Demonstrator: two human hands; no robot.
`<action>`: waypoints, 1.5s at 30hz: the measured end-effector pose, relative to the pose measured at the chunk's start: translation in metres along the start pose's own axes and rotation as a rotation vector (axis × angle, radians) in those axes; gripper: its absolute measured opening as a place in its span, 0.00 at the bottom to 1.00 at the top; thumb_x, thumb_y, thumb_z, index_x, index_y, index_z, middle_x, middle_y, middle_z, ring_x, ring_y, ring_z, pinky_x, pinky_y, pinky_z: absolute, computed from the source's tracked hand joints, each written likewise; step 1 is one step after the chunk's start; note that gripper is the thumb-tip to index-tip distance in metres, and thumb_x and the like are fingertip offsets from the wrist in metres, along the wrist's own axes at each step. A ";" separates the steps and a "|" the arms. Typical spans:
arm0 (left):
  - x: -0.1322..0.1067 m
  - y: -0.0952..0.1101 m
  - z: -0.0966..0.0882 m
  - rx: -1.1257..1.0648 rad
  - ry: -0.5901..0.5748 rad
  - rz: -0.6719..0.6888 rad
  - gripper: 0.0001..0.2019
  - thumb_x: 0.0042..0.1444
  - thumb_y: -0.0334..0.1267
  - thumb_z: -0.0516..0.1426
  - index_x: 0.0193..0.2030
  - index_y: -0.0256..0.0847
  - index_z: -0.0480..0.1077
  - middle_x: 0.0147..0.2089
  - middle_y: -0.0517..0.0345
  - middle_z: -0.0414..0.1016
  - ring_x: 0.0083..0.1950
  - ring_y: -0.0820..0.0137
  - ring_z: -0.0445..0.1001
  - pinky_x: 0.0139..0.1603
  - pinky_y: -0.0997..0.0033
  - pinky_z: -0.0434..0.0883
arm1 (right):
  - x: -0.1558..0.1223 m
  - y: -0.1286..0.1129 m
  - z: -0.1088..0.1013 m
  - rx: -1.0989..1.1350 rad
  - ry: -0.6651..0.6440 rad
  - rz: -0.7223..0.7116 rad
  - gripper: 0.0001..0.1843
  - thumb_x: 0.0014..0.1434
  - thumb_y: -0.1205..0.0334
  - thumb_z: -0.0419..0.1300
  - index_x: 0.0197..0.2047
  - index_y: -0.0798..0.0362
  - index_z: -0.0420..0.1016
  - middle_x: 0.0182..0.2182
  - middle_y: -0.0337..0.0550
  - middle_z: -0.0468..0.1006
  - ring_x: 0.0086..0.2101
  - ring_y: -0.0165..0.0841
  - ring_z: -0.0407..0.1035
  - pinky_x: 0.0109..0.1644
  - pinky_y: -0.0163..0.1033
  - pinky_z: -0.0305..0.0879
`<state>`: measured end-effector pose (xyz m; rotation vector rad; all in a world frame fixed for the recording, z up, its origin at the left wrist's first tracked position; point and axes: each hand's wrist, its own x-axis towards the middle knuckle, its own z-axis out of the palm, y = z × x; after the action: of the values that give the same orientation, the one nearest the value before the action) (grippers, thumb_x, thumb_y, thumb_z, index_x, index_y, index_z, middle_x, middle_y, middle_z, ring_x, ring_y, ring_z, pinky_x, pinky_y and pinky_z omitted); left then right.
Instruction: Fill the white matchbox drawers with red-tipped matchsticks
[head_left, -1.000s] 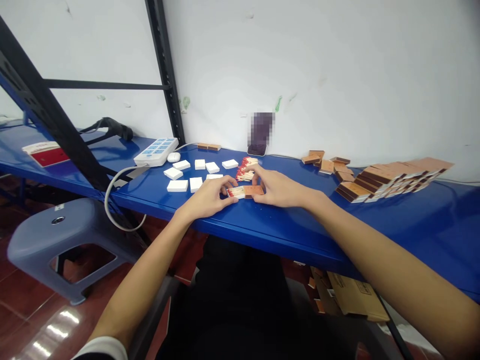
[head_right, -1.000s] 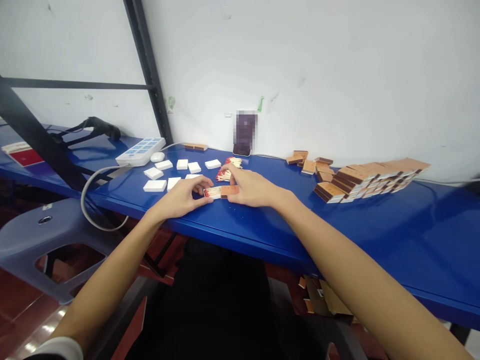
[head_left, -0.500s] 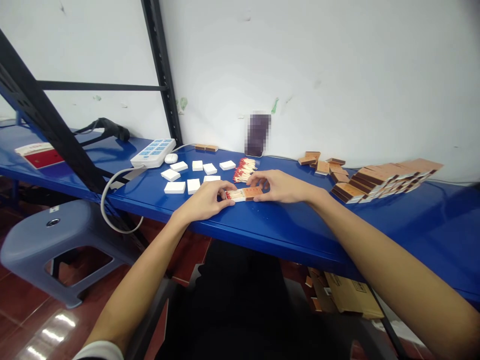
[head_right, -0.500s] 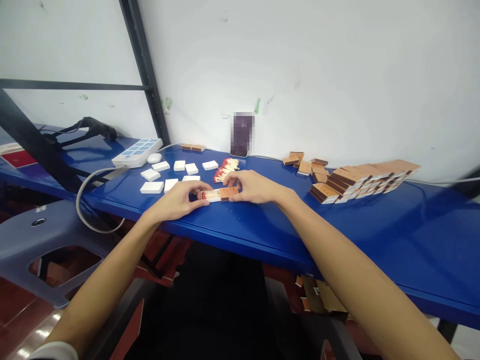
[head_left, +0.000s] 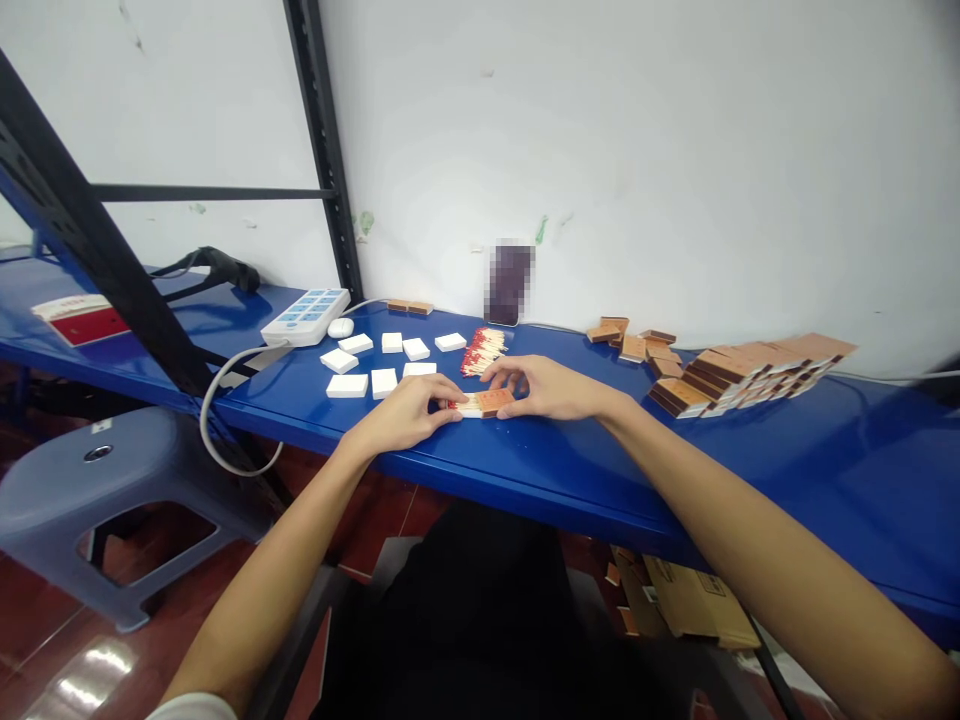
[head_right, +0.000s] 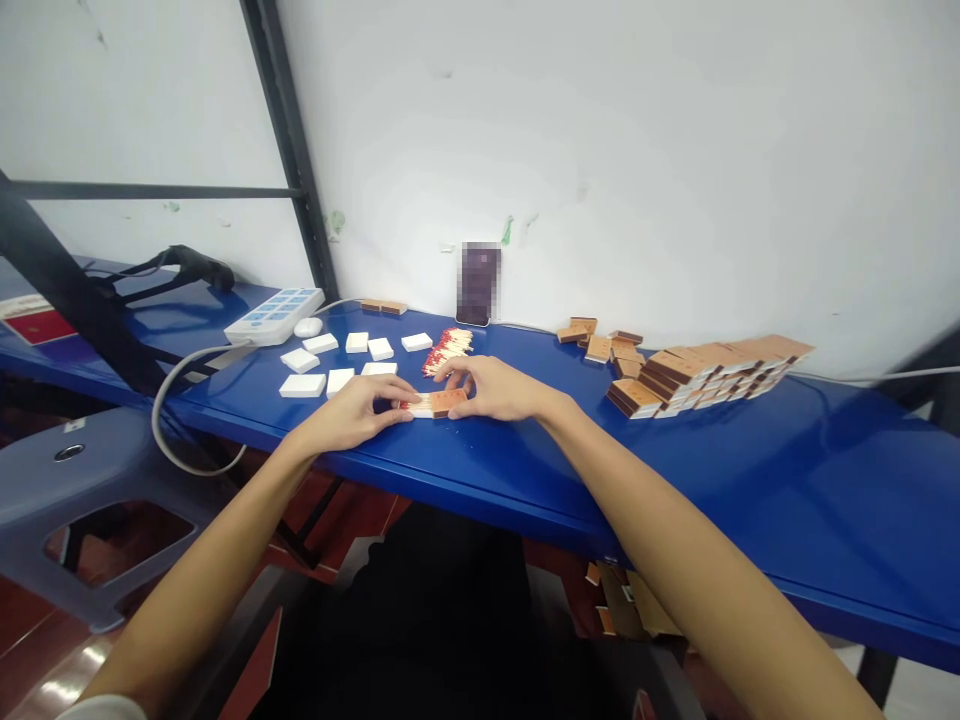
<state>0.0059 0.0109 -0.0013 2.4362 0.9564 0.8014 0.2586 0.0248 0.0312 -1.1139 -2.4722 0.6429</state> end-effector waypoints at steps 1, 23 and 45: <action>0.000 0.000 0.000 0.002 -0.001 0.004 0.11 0.60 0.38 0.59 0.48 0.41 0.79 0.50 0.51 0.79 0.47 0.63 0.76 0.51 0.62 0.71 | 0.000 0.000 0.001 0.015 0.002 -0.004 0.24 0.52 0.57 0.69 0.52 0.51 0.74 0.43 0.45 0.78 0.40 0.36 0.72 0.45 0.42 0.68; -0.004 0.002 0.001 0.159 0.067 0.055 0.26 0.62 0.44 0.59 0.66 0.46 0.63 0.51 0.53 0.72 0.47 0.65 0.73 0.50 0.62 0.72 | 0.011 -0.016 0.027 -0.335 0.188 -0.066 0.17 0.60 0.61 0.63 0.52 0.55 0.75 0.48 0.50 0.79 0.45 0.40 0.72 0.47 0.42 0.65; -0.018 0.032 -0.004 0.295 -0.085 -0.071 0.21 0.67 0.53 0.50 0.59 0.46 0.72 0.58 0.52 0.75 0.61 0.55 0.67 0.62 0.49 0.64 | -0.135 0.056 -0.034 -0.953 0.458 0.756 0.17 0.67 0.59 0.51 0.32 0.56 0.75 0.49 0.55 0.75 0.35 0.37 0.73 0.34 0.41 0.60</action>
<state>0.0083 -0.0235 0.0128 2.6410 1.1931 0.5601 0.3942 -0.0371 0.0121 -2.2454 -1.8629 -0.6867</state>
